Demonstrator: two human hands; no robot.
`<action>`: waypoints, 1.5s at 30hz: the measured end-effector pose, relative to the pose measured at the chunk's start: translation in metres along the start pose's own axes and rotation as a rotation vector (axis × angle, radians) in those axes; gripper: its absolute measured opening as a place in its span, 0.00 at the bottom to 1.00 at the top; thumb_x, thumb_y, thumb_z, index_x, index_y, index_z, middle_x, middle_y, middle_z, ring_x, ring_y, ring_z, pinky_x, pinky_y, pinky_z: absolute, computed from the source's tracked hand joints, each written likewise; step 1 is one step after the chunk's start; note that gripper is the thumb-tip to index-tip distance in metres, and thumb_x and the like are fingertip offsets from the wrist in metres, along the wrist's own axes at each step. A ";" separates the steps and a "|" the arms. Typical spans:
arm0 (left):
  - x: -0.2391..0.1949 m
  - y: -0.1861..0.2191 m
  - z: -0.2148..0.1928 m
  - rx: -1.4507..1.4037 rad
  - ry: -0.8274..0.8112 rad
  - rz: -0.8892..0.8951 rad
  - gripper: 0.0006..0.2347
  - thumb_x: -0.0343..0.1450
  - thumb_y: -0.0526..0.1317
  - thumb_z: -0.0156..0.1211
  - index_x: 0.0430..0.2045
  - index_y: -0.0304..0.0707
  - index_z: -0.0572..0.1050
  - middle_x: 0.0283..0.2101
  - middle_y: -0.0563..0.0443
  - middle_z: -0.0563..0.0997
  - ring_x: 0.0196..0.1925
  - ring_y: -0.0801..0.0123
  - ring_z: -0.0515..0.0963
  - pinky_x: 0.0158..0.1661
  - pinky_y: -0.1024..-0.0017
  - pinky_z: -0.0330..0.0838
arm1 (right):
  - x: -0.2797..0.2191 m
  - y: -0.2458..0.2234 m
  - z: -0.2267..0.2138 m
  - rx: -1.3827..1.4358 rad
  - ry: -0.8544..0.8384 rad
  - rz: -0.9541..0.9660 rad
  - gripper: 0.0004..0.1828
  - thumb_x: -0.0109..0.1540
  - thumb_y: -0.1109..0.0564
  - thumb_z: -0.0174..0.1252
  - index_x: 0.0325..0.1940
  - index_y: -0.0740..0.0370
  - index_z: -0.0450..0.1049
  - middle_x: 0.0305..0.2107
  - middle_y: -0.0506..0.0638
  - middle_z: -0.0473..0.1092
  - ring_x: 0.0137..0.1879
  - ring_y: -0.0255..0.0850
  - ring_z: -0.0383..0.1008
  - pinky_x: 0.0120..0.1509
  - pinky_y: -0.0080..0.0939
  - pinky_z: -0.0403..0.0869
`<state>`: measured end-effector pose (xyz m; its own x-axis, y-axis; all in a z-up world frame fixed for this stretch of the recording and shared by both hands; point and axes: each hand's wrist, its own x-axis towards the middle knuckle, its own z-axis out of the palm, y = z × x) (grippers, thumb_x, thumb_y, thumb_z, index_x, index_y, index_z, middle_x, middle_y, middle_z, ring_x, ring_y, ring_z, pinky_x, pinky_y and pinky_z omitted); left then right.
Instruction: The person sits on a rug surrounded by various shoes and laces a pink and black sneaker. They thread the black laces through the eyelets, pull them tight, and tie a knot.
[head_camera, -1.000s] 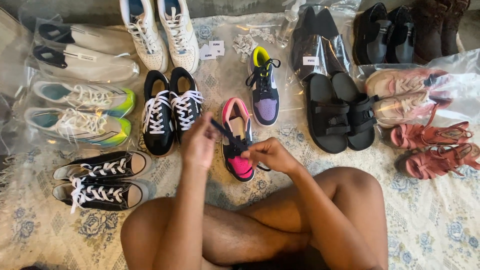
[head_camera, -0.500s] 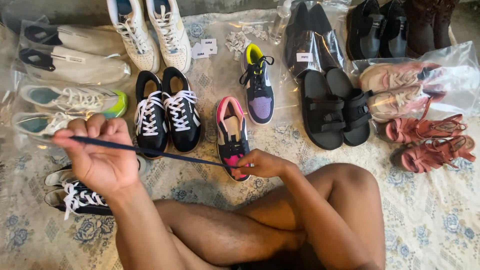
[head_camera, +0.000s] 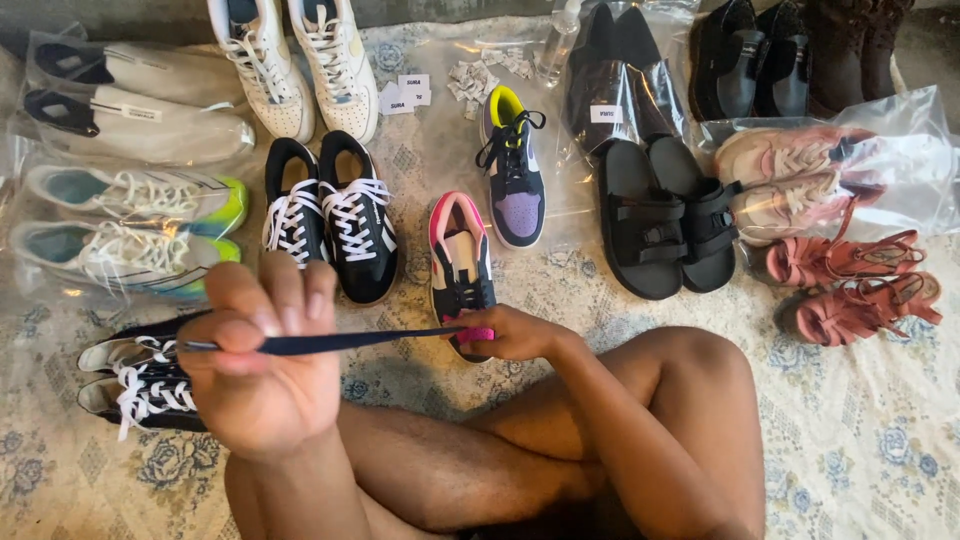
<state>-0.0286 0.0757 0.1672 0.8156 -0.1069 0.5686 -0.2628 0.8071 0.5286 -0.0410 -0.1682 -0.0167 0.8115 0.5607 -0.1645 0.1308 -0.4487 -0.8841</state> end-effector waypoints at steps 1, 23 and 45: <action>0.000 -0.001 0.005 0.000 -0.001 0.000 0.03 0.75 0.42 0.66 0.36 0.48 0.82 0.38 0.61 0.71 0.41 0.78 0.65 0.46 0.75 0.60 | -0.001 -0.002 -0.001 0.000 0.001 -0.001 0.22 0.62 0.57 0.59 0.61 0.56 0.76 0.36 0.52 0.81 0.37 0.45 0.79 0.64 0.45 0.73; -0.012 -0.010 0.038 0.290 -0.128 0.006 0.03 0.68 0.34 0.63 0.30 0.34 0.80 0.36 0.54 0.74 0.37 0.71 0.69 0.43 0.69 0.64 | -0.013 -0.008 -0.006 -0.034 -0.081 0.025 0.26 0.63 0.51 0.59 0.66 0.49 0.71 0.65 0.49 0.69 0.68 0.47 0.69 0.70 0.50 0.67; -0.031 0.031 0.047 0.639 -0.094 0.081 0.04 0.66 0.36 0.63 0.32 0.39 0.78 0.34 0.53 0.81 0.34 0.77 0.77 0.45 0.74 0.77 | -0.085 -0.113 -0.067 0.572 0.007 -0.570 0.08 0.64 0.60 0.62 0.46 0.66 0.78 0.33 0.55 0.78 0.37 0.43 0.79 0.48 0.42 0.78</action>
<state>-0.0863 0.0768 0.1957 0.7397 -0.1338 0.6595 -0.5999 0.3130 0.7363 -0.0865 -0.2116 0.1264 0.7114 0.5910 0.3803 0.2153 0.3317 -0.9185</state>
